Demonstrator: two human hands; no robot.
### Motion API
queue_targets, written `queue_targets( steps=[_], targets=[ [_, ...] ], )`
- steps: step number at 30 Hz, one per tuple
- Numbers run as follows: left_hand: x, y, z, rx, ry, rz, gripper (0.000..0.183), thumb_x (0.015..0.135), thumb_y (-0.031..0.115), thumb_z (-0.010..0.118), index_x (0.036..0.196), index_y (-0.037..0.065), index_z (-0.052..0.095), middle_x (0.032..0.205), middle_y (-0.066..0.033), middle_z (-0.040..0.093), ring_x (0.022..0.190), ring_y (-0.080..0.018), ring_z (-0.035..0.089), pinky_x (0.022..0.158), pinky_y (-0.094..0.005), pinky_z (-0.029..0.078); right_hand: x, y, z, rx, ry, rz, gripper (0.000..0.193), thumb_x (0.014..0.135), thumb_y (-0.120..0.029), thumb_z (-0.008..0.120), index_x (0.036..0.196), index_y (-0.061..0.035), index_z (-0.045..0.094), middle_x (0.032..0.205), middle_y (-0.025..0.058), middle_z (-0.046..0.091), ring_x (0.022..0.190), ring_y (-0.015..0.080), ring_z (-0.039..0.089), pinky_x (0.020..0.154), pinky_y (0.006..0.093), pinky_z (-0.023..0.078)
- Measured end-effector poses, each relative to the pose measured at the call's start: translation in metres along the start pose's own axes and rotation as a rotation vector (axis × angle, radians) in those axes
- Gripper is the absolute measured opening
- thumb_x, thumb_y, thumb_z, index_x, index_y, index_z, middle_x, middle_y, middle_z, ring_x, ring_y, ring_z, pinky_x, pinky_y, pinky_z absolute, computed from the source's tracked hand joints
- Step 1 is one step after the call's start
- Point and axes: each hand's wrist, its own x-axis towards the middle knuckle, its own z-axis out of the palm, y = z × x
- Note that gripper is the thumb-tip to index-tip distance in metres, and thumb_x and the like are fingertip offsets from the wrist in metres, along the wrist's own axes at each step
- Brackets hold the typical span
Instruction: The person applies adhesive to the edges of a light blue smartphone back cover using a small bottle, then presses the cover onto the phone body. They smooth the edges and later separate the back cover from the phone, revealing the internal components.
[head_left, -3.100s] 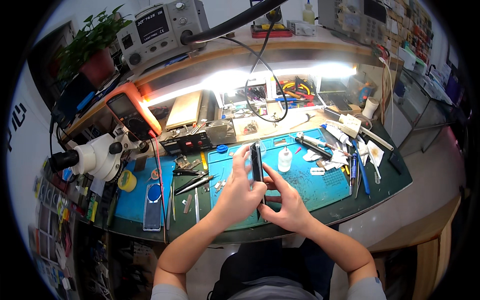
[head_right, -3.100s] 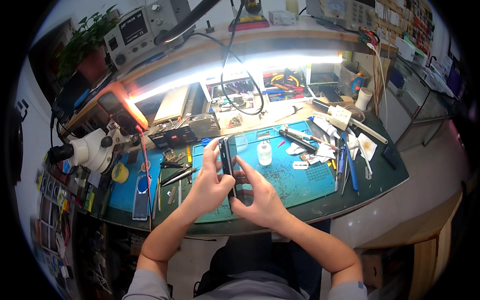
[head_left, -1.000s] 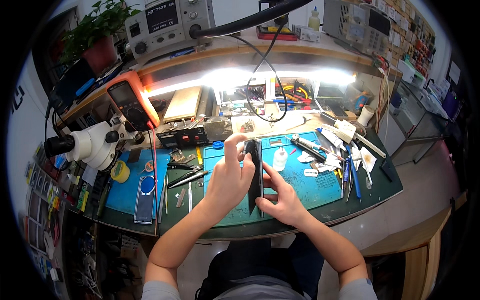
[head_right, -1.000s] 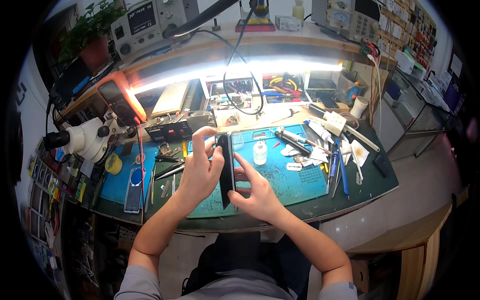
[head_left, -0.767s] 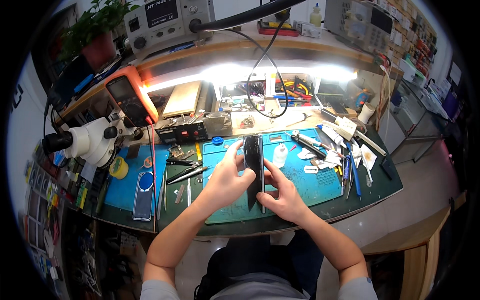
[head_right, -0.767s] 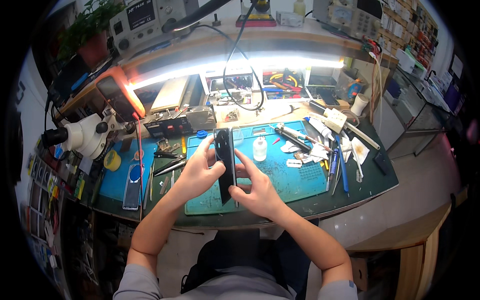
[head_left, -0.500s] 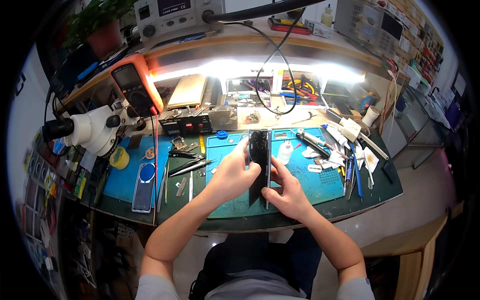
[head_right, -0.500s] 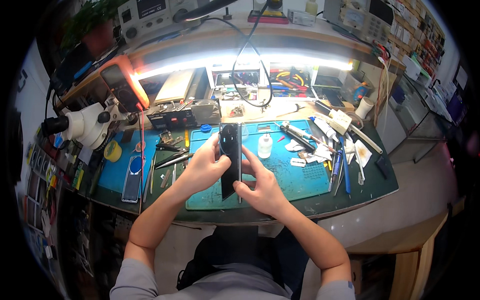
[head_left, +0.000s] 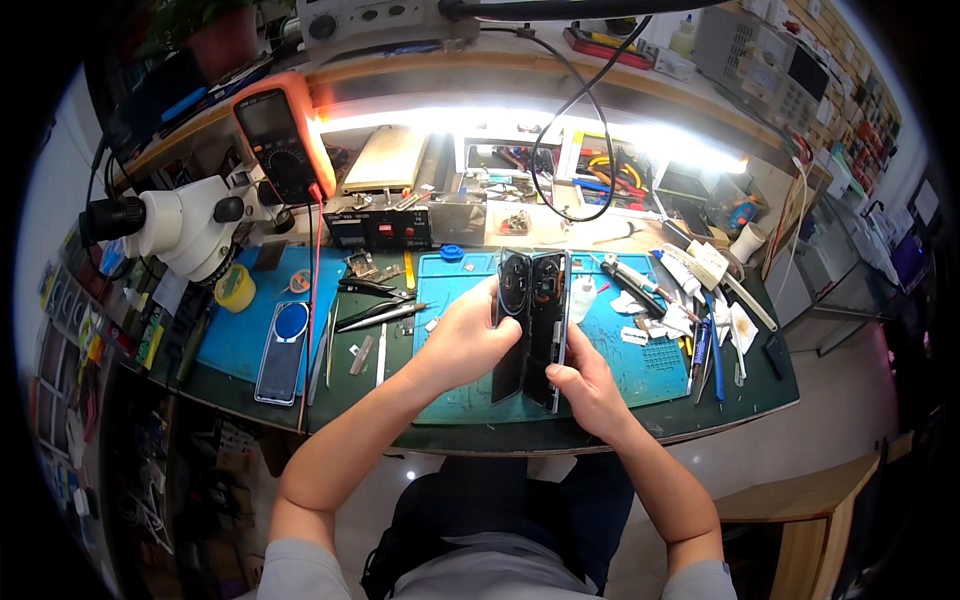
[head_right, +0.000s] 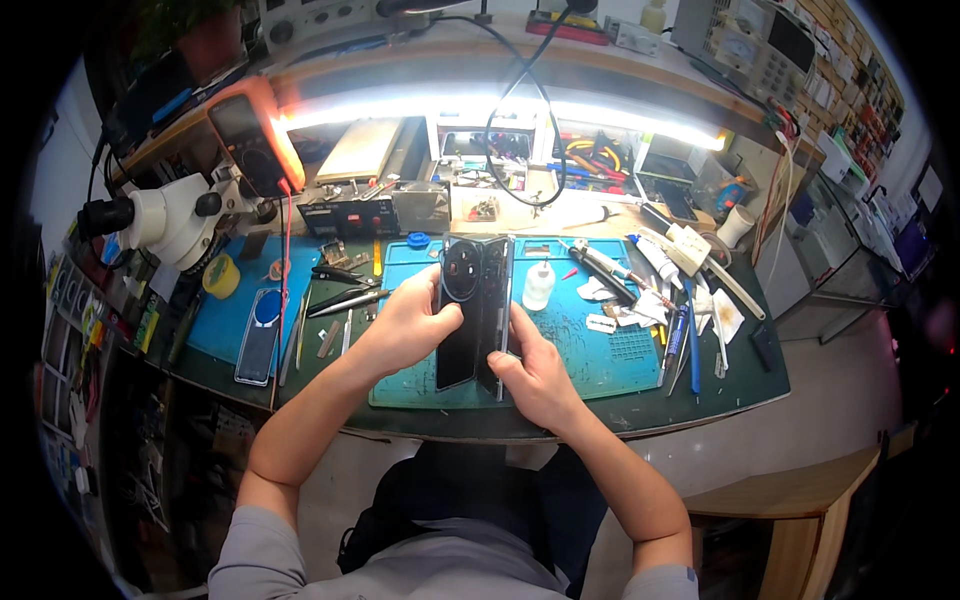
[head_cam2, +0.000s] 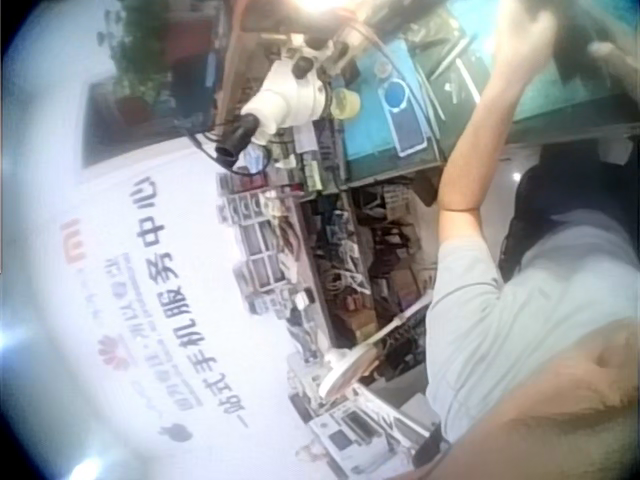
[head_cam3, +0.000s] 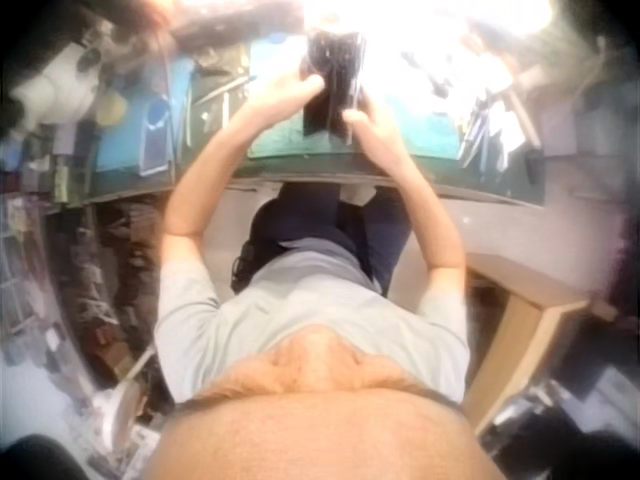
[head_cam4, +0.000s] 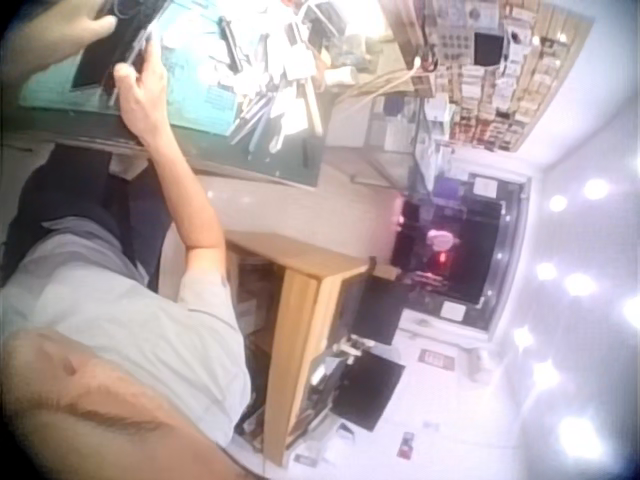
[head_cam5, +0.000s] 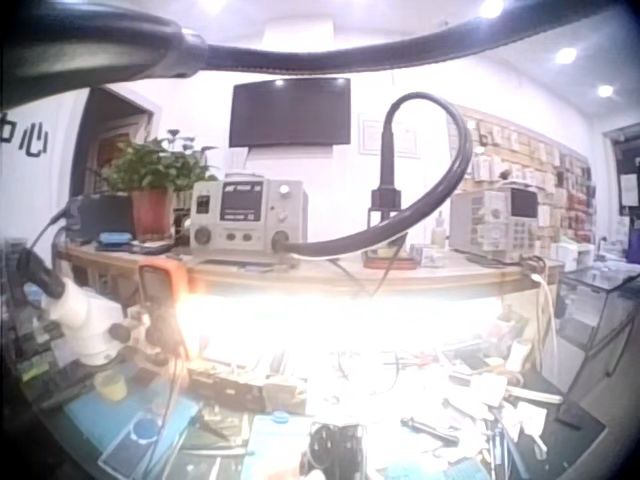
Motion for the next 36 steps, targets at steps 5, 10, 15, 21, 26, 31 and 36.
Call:
queue_targets(
  steps=[5,10,15,21,26,31,36],
  targets=[
    [-0.007,0.006,-0.001,0.004,0.032,0.062,0.038,0.088,-0.003,0.052,0.125,-0.007,0.058,0.11,-0.0072,0.066,0.098,-0.0112,0.061,0.088,-0.0276,0.051,-0.002,0.005,0.0,-0.034,0.03,0.051,0.065,0.092,-0.018,0.047,0.151,0.006,0.039,0.136,0.0168,0.06,0.12,0.0214,0.057,0.105,0.0327,0.044],
    [-0.012,0.009,-0.006,-0.023,0.036,0.05,0.039,0.086,-0.003,0.052,0.124,-0.007,0.06,0.111,-0.0054,0.065,0.1,-0.011,0.058,0.09,-0.0271,0.049,-0.001,0.011,0.001,0.203,0.022,0.074,0.065,0.091,-0.018,0.043,0.151,0.0059,0.039,0.141,0.0151,0.056,0.129,0.0208,0.053,0.112,0.0338,0.039],
    [-0.015,0.001,-0.011,-0.145,0.019,0.033,0.041,0.085,-0.004,0.05,0.124,-0.005,0.061,0.114,-0.005,0.065,0.103,-0.011,0.058,0.094,-0.0275,0.047,-0.003,0.009,0.003,0.404,-0.015,0.109,0.063,0.094,-0.017,0.044,0.153,0.0046,0.036,0.145,0.0149,0.052,0.133,0.0201,0.051,0.116,0.0357,0.037],
    [-0.021,-0.012,-0.012,-0.292,0.013,-0.096,0.033,0.093,-0.001,0.062,0.127,-0.002,0.061,0.119,-0.0052,0.067,0.108,-0.0116,0.061,0.099,-0.0305,0.049,-0.006,0.001,0.01,0.153,-0.028,0.049,0.051,0.105,-0.016,0.057,0.148,0.0032,0.04,0.138,0.0121,0.057,0.123,0.0153,0.056,0.107,0.0326,0.045],
    [-0.024,-0.021,-0.02,-0.259,-0.001,-0.022,0.033,0.093,0.0,0.065,0.125,-0.002,0.061,0.115,-0.0061,0.068,0.105,-0.0121,0.062,0.093,-0.0313,0.052,-0.007,0.0,0.007,0.248,-0.017,0.103,0.048,0.104,-0.013,0.059,0.146,0.0031,0.042,0.136,0.0107,0.059,0.12,0.0146,0.058,0.104,0.0317,0.046],
    [-0.031,-0.021,-0.025,-0.338,-0.018,-0.079,0.031,0.092,-0.001,0.064,0.123,-0.001,0.062,0.112,-0.0069,0.068,0.101,-0.0128,0.064,0.089,-0.0317,0.053,-0.008,-0.002,0.003,0.271,-0.032,0.145,0.047,0.102,-0.011,0.059,0.144,0.0034,0.043,0.135,0.0117,0.059,0.121,0.0165,0.058,0.105,0.034,0.046],
    [-0.038,-0.022,-0.021,-0.365,0.034,-0.111,0.028,0.093,-0.002,0.065,0.121,-0.002,0.063,0.112,-0.0079,0.07,0.101,-0.013,0.066,0.089,-0.0321,0.054,-0.008,-0.003,0.009,0.317,0.015,0.158,0.048,0.1,-0.007,0.059,0.144,0.0035,0.044,0.134,0.0138,0.061,0.121,0.0197,0.061,0.106,0.0363,0.048]
  ],
)
